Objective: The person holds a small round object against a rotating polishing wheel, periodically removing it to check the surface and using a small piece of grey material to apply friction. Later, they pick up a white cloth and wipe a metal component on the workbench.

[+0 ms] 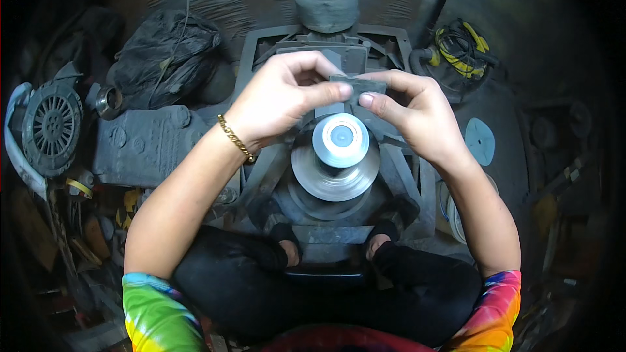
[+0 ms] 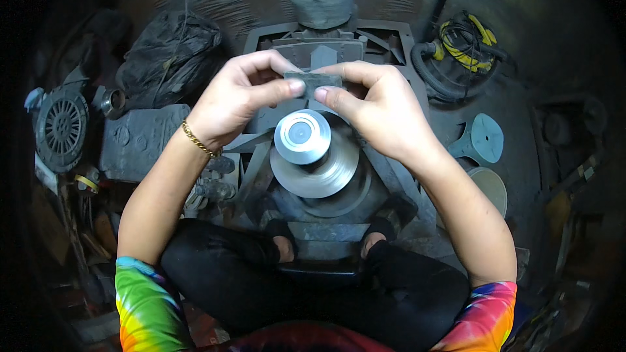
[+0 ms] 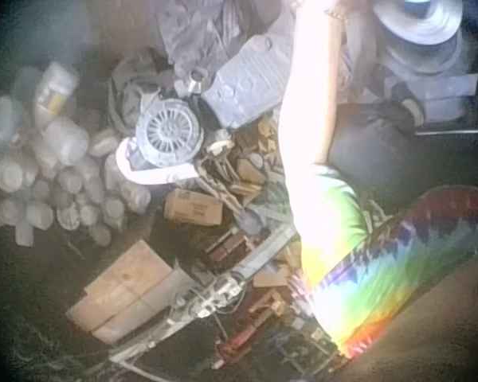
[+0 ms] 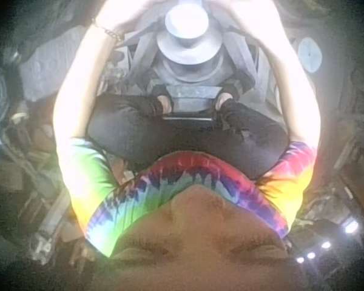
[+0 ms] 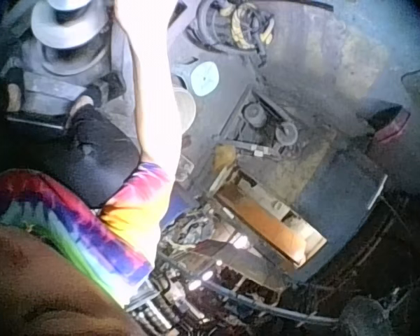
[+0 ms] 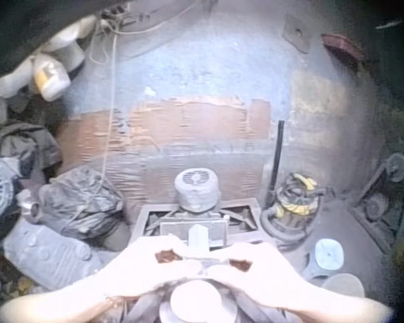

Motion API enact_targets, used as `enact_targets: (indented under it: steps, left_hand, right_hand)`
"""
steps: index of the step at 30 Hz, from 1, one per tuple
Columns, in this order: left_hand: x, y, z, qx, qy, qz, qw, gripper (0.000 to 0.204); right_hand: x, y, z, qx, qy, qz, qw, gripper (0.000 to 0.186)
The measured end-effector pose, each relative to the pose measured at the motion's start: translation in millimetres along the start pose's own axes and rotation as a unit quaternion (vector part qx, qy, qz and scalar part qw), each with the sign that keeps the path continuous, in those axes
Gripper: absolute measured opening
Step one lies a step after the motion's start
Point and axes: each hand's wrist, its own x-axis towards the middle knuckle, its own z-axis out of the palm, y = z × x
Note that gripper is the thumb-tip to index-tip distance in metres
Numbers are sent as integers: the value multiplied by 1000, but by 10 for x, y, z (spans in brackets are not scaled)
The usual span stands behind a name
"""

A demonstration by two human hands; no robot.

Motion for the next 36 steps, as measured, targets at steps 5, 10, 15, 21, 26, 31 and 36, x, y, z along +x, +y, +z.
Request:
enact_targets:
  steps: [5, 10, 15, 21, 26, 31, 36]
  left_hand:
    - [-38, -54, -133, 117, -43, 113, 986, 15]
    - [-45, -86, -131, 183, -104, 146, 967, 17]
    - [-101, -74, -135, 182, -128, 83, 971, 23]
    - [-112, -122, -144, 186, -139, 117, 966, 27]
    - [-98, -157, -165, 184, -140, 125, 965, 27]
    - [-94, -167, -191, 201, -141, 155, 957, 29]
    - [-92, -173, -193, 203, -137, 158, 956, 28]
  right_hand:
    - [-113, 75, 23, -120, 31, -145, 982, 27]
    - [-280, 184, -12, -212, 12, -246, 946, 35]
    - [-379, 308, 42, -311, 13, -315, 897, 46]
    - [-413, 361, 96, -372, 17, -336, 865, 44]
    - [-414, 350, 108, -395, 16, -345, 852, 44]
    - [-409, 327, 134, -382, 19, -347, 857, 45]
    - [-401, 343, 141, -374, 16, -344, 861, 45]
